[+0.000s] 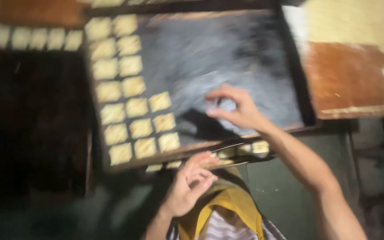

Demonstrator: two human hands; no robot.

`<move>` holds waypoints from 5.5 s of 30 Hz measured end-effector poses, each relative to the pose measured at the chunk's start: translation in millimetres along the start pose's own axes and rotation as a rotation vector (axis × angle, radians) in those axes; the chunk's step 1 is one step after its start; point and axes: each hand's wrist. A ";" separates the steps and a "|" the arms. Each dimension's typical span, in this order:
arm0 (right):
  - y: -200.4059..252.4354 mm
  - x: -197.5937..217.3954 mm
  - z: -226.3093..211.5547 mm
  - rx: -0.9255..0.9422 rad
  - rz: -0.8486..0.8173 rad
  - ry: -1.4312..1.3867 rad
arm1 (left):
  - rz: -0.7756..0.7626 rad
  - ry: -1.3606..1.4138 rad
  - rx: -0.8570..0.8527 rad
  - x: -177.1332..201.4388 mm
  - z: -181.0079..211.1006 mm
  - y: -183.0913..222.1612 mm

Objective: The person picks up small cut dough pieces from the floured wooden table and places them one at a time in spaced grids onto dark baking trays. They work across several trays, repositioning pieces and moving filled trays aside while continuing to fill empty trays from the remaining dough sheet.

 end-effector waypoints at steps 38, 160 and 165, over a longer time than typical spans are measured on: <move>683.2 342.8 341.8 -0.926 1.173 -0.749 | -0.411 -0.762 0.221 -484.4 -568.0 -636.1; -215.8 -120.8 68.1 -0.090 -0.271 0.494 | 0.452 -0.342 -0.460 106.3 108.7 37.7; -186.7 -94.3 59.1 0.101 -0.203 0.528 | 0.311 -0.233 -0.332 77.0 86.6 12.9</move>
Point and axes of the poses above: each hand's wrist, its own y-axis away from the middle knuckle, its own x-axis out of the back of the hand, z = x × y, and after that the axes turned 11 degrees about y, right-handed
